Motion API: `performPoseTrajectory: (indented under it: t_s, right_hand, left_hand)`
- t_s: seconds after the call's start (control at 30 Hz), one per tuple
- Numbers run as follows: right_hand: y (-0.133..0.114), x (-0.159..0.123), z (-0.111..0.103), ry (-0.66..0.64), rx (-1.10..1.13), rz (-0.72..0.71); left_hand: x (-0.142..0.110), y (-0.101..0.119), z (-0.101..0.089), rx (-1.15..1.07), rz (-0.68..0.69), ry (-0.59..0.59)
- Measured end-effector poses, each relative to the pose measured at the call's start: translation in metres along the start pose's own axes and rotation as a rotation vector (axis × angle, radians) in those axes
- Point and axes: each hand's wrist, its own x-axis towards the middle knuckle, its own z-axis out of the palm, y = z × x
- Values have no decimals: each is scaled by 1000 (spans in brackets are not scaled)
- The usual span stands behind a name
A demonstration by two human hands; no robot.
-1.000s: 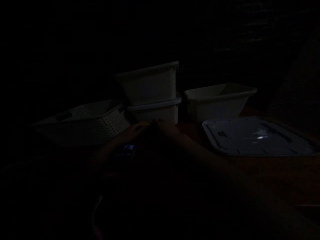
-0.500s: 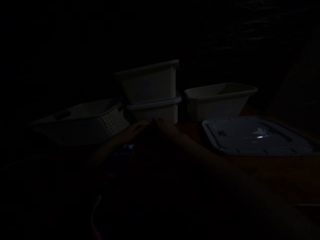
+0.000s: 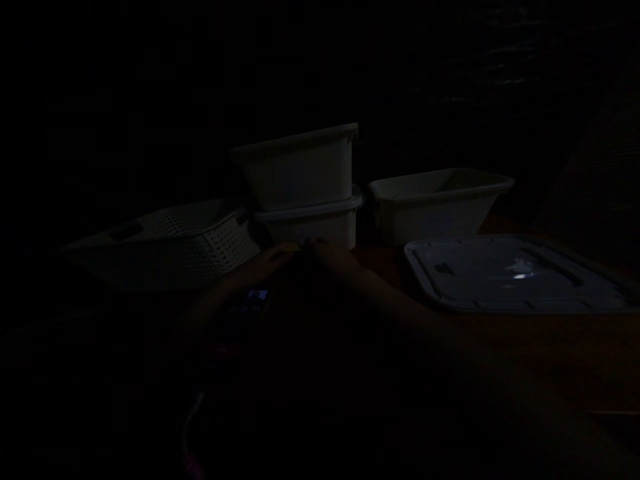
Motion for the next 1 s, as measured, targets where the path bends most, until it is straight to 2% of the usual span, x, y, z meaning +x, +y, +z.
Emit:
performPoseTrajectory:
  t_s: [0.3,1.0]
  right_hand:
    - [2,1,3,3,-25,1]
    - [1,1,1,-3,-16,11]
  left_hand:
    - [-2,6,-1,-7,10,-3]
    - [-1,1,0,-19,4,-10]
